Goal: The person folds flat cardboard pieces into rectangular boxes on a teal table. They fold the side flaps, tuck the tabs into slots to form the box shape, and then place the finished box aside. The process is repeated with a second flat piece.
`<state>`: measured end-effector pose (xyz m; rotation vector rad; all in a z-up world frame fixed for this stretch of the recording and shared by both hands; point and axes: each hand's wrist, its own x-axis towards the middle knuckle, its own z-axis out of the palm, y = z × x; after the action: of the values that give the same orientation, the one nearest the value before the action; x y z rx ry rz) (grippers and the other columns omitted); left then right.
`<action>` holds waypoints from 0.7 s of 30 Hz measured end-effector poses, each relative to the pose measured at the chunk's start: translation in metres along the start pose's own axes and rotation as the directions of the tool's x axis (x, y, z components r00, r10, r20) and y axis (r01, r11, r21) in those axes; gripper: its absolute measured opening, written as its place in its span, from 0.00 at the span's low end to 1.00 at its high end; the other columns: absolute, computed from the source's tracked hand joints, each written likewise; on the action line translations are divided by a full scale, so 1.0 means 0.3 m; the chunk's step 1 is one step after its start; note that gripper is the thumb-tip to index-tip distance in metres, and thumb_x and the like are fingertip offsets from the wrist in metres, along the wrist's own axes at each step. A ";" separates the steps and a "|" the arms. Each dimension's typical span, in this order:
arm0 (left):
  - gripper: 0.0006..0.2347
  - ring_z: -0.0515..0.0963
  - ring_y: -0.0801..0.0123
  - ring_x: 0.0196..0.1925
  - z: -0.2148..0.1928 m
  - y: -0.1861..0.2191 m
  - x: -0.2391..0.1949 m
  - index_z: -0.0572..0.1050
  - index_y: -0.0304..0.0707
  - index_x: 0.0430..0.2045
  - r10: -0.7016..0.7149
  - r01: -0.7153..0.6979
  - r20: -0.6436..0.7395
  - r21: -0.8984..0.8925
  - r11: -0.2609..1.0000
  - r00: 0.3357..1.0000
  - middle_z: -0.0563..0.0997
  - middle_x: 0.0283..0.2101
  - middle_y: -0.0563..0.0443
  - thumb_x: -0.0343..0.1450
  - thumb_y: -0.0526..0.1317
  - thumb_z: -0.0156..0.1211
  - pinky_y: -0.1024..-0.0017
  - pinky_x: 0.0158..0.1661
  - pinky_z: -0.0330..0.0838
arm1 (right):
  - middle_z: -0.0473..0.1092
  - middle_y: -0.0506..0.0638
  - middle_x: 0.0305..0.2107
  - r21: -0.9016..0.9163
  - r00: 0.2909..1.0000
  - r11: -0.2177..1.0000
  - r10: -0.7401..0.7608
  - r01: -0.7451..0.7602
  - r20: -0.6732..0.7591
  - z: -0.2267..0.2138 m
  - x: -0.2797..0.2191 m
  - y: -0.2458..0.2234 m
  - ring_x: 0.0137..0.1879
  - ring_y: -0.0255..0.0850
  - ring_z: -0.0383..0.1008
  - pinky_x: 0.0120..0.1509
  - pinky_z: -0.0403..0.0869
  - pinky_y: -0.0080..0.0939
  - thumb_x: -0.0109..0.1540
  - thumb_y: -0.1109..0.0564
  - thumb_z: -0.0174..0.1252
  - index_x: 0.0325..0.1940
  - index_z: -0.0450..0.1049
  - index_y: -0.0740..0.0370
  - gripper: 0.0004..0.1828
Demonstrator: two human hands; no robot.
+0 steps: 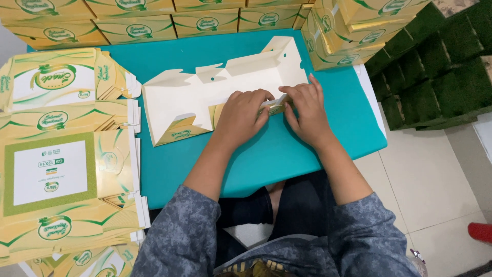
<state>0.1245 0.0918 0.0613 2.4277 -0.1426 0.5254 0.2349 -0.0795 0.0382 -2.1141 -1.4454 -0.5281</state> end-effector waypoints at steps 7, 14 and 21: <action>0.07 0.80 0.58 0.38 0.014 -0.003 -0.004 0.71 0.38 0.38 0.071 -0.068 -0.044 0.068 0.995 0.996 0.79 0.32 0.44 0.69 0.38 0.55 0.64 0.44 0.68 | 0.63 0.47 0.33 -0.135 0.987 0.978 -0.159 0.160 0.013 0.014 0.005 -0.001 0.45 0.43 0.65 0.71 0.53 0.59 0.60 0.61 0.50 0.54 0.66 0.56 0.17; 0.12 0.75 0.60 0.44 0.040 -0.016 -0.009 0.70 0.40 0.41 0.197 -0.153 -0.191 0.222 0.963 0.962 0.77 0.35 0.49 0.65 0.37 0.60 0.57 0.55 0.59 | 0.62 0.47 0.31 -0.258 0.979 0.947 -0.201 0.190 -0.019 0.048 0.006 -0.002 0.42 0.42 0.64 0.70 0.56 0.57 0.59 0.61 0.48 0.54 0.67 0.57 0.18; 0.12 0.70 0.69 0.23 -0.051 0.064 -0.128 0.68 0.41 0.46 -0.057 0.156 -0.587 0.120 0.980 0.808 0.71 0.40 0.54 0.68 0.35 0.54 0.68 0.30 0.67 | 0.61 0.46 0.31 -0.275 0.984 0.947 -0.178 0.166 -0.019 0.044 0.005 -0.005 0.41 0.40 0.63 0.71 0.56 0.56 0.59 0.60 0.46 0.53 0.65 0.55 0.17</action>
<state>0.0799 0.0852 0.0677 2.2892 0.3110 1.2419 0.2345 -0.0698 0.0288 -2.1765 -1.6204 -0.8800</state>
